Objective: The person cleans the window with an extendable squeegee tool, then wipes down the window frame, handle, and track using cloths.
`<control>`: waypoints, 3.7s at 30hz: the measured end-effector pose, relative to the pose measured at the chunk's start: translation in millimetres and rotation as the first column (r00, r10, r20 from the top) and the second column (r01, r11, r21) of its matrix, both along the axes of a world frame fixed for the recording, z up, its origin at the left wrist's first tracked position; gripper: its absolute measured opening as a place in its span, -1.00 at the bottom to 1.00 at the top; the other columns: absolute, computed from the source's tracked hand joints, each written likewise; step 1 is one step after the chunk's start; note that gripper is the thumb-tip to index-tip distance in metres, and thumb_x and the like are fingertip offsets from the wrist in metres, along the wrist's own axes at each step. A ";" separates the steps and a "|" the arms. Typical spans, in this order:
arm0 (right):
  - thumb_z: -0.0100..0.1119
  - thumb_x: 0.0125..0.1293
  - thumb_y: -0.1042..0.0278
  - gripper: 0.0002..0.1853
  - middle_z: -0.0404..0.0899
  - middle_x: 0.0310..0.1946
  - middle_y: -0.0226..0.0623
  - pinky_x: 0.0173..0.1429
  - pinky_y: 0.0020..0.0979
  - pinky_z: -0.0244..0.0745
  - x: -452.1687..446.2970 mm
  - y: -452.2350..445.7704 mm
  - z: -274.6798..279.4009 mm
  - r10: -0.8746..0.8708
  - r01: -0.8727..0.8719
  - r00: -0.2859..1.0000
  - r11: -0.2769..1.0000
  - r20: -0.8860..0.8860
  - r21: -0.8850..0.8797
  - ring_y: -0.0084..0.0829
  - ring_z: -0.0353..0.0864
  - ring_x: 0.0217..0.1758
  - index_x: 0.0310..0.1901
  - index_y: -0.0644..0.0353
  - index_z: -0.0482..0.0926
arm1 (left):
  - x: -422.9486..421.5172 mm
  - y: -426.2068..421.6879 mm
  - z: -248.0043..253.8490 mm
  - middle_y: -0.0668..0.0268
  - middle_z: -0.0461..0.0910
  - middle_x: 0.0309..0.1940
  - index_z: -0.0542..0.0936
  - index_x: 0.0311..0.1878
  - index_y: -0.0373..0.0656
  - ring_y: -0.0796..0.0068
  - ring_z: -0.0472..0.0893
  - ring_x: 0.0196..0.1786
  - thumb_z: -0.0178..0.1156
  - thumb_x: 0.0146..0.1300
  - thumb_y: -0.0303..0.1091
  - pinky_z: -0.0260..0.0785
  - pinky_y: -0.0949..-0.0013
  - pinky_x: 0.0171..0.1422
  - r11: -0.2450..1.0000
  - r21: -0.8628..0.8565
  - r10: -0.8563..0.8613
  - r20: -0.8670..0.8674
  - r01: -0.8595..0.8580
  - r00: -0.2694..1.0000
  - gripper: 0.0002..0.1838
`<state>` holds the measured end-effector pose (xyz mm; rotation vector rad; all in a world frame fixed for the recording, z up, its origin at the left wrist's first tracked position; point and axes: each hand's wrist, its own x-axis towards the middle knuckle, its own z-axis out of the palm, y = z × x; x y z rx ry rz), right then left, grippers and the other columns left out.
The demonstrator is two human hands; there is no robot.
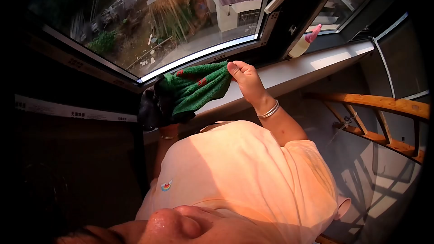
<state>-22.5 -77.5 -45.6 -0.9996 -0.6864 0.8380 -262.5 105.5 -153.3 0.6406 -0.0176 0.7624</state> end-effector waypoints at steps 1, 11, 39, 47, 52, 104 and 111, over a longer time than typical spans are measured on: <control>0.09 0.54 0.16 -0.70 0.66 -0.23 -0.47 0.07 -0.51 0.47 -1.1 -1.9 0.5 -0.004 0.004 1.000 1.000 0.002 -0.001 -0.67 0.56 -0.16 -0.06 0.25 0.62 | -1.1 0.8 1.2 0.18 0.45 0.34 0.34 0.43 -0.09 0.20 0.46 0.34 -0.11 0.53 0.10 0.29 0.08 0.48 1.000 -0.011 0.006 -0.009 -0.006 1.000 -0.40; 0.28 0.32 0.59 -0.63 0.58 -0.02 -0.46 0.22 -0.50 0.44 4.3 -20.9 6.1 0.081 -0.083 0.996 0.995 -0.026 -0.060 -0.63 0.51 0.02 0.16 0.25 0.55 | 20.3 -9.1 25.8 0.19 0.45 0.34 0.35 0.41 -0.10 0.22 0.47 0.34 -0.12 0.54 0.09 0.29 0.09 0.48 0.989 -0.124 -0.093 -0.066 0.084 0.994 -0.42; 0.02 0.50 0.37 -0.59 0.63 0.06 0.04 0.21 -0.33 0.47 73.0 -21.8 4.9 -0.653 0.711 0.606 0.701 0.453 0.059 -0.19 0.64 0.10 0.29 0.37 0.41 | 125.1 -63.4 55.4 0.17 0.54 0.26 0.47 0.32 -0.13 0.17 0.52 0.29 -0.04 0.48 -0.18 0.40 0.05 0.38 0.582 -0.328 -0.802 -0.084 0.744 0.591 -0.56; 0.08 0.47 0.37 -0.63 0.63 0.02 0.10 0.15 -0.27 0.51 83.5 -24.0 33.0 -0.702 0.770 0.309 0.580 0.642 0.264 0.01 0.65 0.07 0.22 0.37 0.47 | 152.2 -83.3 90.7 0.17 0.37 0.39 0.19 0.53 -0.03 0.25 0.48 0.34 -0.02 0.32 -0.67 0.43 0.12 0.39 0.809 0.020 -0.578 -0.152 0.587 0.802 -0.29; 0.18 0.37 0.47 -0.65 0.62 -0.08 0.00 0.03 -0.20 0.55 88.6 -30.6 56.6 -0.694 0.718 0.062 0.530 0.717 0.452 0.06 0.62 -0.03 0.18 0.25 0.52 | 165.2 -80.4 92.9 0.17 0.43 0.28 0.28 0.43 -0.11 0.27 0.51 0.29 -0.05 0.29 -0.67 0.44 0.14 0.38 0.730 0.050 -0.656 -0.229 0.682 0.719 -0.38; 0.53 -0.08 0.11 -0.52 0.68 -0.17 -0.51 -0.36 -0.27 0.50 104.8 66.2 189.8 0.921 0.948 -0.315 0.318 0.231 0.026 -0.39 0.66 -0.20 -0.04 0.00 0.77 | 209.7 -85.8 178.1 0.26 0.56 0.22 0.45 0.32 -0.02 0.20 0.54 0.26 0.00 0.49 -0.05 0.36 0.05 0.40 0.589 -0.162 -0.805 -0.030 0.792 0.593 -0.56; 0.49 -0.01 0.07 -0.61 0.70 -0.26 -0.72 -0.34 -0.31 0.48 100.2 96.8 169.0 0.977 0.969 -0.213 0.212 0.006 -0.130 -0.52 0.68 -0.19 -0.08 -0.13 0.78 | 182.3 -76.0 175.5 0.15 0.58 0.17 0.48 0.24 -0.20 0.16 0.56 0.21 0.02 0.47 -0.15 0.37 0.03 0.40 0.583 -0.174 -0.793 0.093 0.794 0.602 -0.58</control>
